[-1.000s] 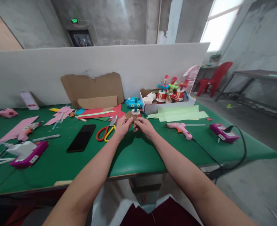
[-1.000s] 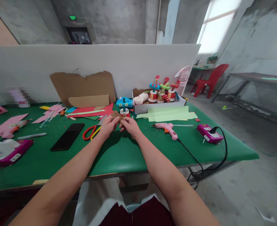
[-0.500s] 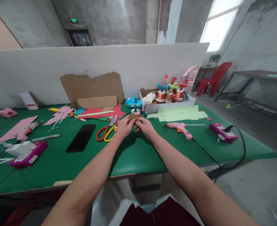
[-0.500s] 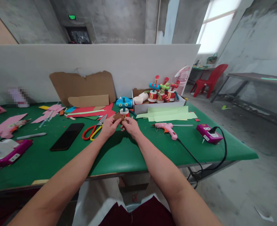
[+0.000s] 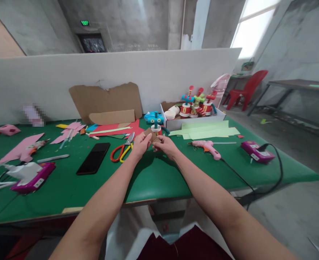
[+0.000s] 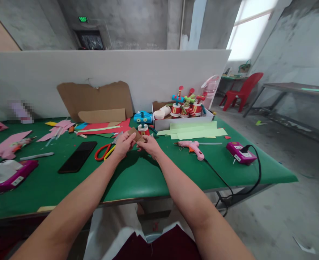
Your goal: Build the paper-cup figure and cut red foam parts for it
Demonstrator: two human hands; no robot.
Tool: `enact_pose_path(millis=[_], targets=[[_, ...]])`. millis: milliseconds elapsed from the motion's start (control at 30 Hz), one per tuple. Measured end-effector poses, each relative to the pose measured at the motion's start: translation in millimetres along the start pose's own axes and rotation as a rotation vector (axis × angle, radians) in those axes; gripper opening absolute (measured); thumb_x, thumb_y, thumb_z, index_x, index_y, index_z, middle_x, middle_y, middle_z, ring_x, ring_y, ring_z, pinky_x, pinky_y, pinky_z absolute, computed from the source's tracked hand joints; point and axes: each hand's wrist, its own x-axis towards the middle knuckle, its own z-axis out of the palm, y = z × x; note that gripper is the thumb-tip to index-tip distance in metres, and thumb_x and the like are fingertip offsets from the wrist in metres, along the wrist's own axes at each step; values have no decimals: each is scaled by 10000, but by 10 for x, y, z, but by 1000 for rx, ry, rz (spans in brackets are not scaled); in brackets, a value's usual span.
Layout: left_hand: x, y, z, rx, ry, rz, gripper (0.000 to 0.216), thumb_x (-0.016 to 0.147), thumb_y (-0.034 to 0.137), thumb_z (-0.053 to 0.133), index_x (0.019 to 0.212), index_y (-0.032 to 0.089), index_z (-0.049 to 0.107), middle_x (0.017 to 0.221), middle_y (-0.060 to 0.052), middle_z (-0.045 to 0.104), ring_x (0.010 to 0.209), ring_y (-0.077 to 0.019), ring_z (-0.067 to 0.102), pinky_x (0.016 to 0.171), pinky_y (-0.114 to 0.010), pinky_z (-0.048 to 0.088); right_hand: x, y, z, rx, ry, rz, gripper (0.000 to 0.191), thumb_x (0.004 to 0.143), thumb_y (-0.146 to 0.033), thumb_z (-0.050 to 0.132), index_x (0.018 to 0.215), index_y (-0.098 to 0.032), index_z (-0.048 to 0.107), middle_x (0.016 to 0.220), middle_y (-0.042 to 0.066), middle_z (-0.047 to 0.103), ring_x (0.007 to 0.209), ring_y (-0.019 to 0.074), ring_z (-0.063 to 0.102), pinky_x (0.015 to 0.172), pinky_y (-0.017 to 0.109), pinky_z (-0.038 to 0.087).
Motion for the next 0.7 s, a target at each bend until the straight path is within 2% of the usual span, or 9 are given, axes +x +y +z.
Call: enact_pose_path(millis=[367,433,600,700], targets=[[27,-55,-14,60,-10,22,341,783,507,575,699,193,471,368,98,379,321,-59,282,379,-201,211,28,33,-5,7,-11,-15,171,708,-239,683,818,-175,569,566,-59,591,465,63,487,565,234,518],[23,-61,-19,154,-5,74,326,813,487,541,688,193,478,391,85,390,345,-72,314,404,-209,238,36,50,4,-8,6,-22,150,706,-229,665,798,-180,557,551,-68,573,464,66,475,554,235,517],[-35,-30,-1,521,12,352,221,838,389,540,764,183,570,593,-1,554,536,-130,497,536,-237,332,59,88,20,-54,95,-65,82,705,-199,606,718,-194,525,523,-83,508,465,74,463,502,217,481],[-46,-11,7,539,23,368,222,842,391,537,758,187,564,613,-9,568,551,-131,503,540,-238,340,59,76,14,-86,113,-103,68,708,-190,594,713,-197,527,536,-79,511,485,82,488,513,217,480]])
